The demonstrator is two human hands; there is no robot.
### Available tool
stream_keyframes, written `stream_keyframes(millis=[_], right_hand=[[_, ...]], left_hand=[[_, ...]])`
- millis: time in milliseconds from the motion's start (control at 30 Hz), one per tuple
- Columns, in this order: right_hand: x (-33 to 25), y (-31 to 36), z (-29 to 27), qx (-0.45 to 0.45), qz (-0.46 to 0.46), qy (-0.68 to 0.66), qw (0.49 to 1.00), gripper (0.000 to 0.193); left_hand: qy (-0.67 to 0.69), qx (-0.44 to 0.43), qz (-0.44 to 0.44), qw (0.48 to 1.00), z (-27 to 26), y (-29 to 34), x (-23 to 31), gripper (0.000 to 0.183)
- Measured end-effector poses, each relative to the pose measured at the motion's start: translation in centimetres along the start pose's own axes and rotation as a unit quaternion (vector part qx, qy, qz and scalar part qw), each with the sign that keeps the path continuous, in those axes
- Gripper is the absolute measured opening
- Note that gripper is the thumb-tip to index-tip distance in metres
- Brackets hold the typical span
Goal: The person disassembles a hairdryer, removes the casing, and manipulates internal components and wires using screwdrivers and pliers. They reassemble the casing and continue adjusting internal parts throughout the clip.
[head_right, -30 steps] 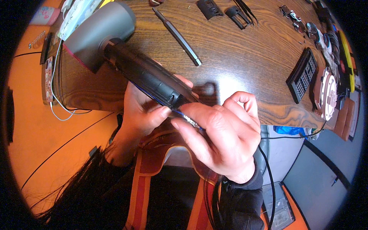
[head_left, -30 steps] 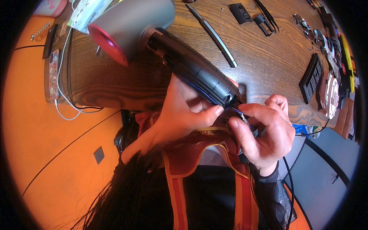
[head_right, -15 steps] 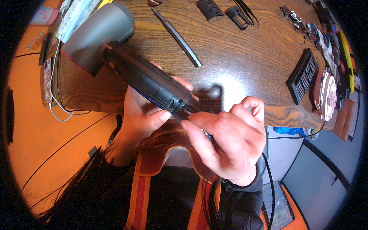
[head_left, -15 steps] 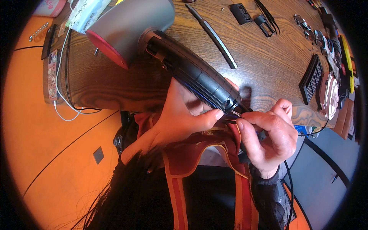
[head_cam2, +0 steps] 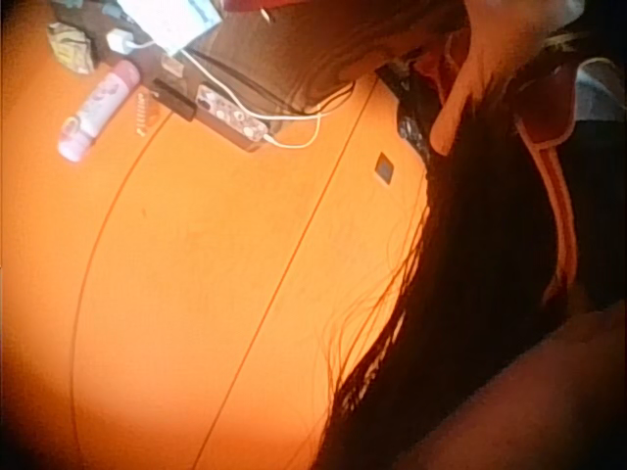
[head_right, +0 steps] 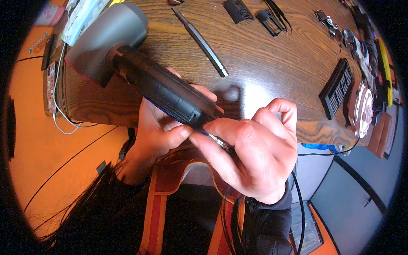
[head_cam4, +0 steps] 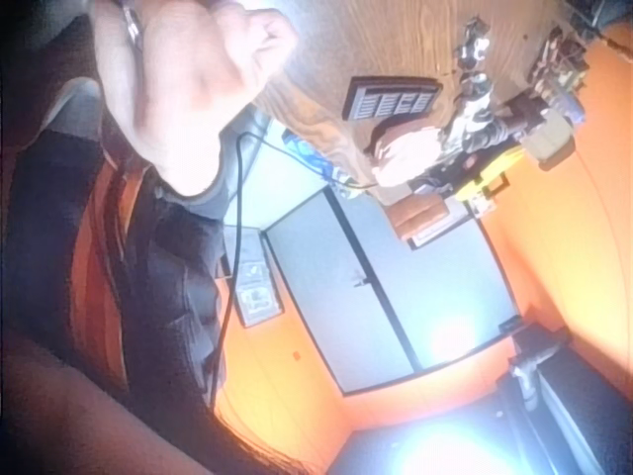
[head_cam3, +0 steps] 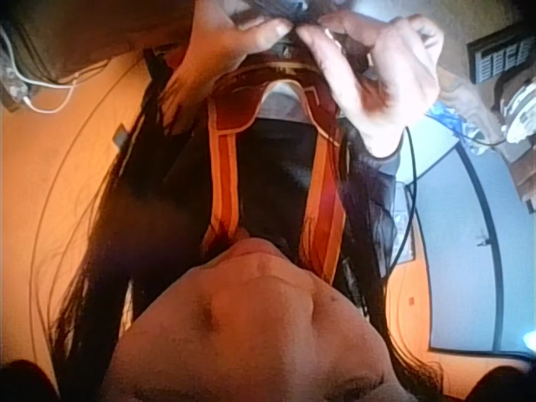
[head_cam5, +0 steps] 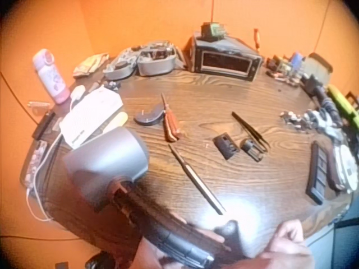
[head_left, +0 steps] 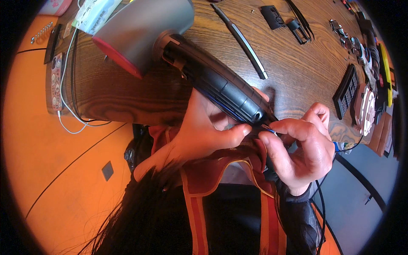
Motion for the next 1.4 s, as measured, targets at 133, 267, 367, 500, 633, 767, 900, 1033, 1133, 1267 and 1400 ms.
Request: stream_keyframes(millis=[133,267,367,500,633,767,900,1033,1133,1267,1400], right_hand=[[-0.3,0.0,0.2,-0.007,0.039,-0.014,0.999,0.013],[-0.4,-0.1,0.5,-0.017,0.076,0.017,0.997,0.014],[-0.5,0.0,0.6,-0.018,0.082,0.041,0.996,0.013],[-0.5,-0.1,0.5,0.011,0.028,0.051,0.998,0.014],[0.2,-0.7,0.7,0.032,-0.101,0.068,0.992,0.019],[1.5,-1.4,0.5,0.0,-0.091,-0.048,0.995,0.024],[2.0,-1.4,0.5,-0.055,0.058,-0.167,0.983,0.021],[1.6,-0.9,0.3,-0.018,0.061,-0.167,0.984,0.016],[1.0,-0.3,-0.1,0.003,0.086,-0.147,0.985,0.015],[0.6,0.4,0.6,0.039,0.083,-0.103,0.99,0.016],[0.6,0.4,0.9,0.031,0.123,-0.126,0.984,0.018]], left_hand=[[0.013,0.014,0.011,1.0,0.2,0.2,-0.3,0.054],[0.009,0.01,0.03,0.999,0.1,0.2,-0.7,0.055],[0.018,0.011,0.061,0.998,0.3,0.2,-1.1,0.054],[0.007,0.006,0.073,0.997,0.2,0.3,-1.1,0.052],[0.028,0.018,0.049,0.998,0.1,0.4,-1.1,0.053],[0.029,0.016,0.042,0.999,-0.1,0.4,-1.1,0.053],[0.023,0.011,0.052,0.998,-0.1,0.4,-1.3,0.059],[0.02,-0.005,0.052,0.998,-0.1,0.5,-1.1,0.064],[0.019,0.009,0.027,0.999,-0.1,0.5,-0.9,0.061],[0.014,0.004,0.008,1.0,0.0,0.2,-0.6,0.055],[-0.004,-0.003,0.01,1.0,0.0,0.1,-0.3,0.052]])
Point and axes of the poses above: each hand's wrist, its own y-axis away from the middle knuckle, its own z-axis out of the palm, x = y × z, the point moved 1 cm from there along -y, towards the middle knuckle, and after that the axes turned 5 degrees about y, right-handed, at the moved point
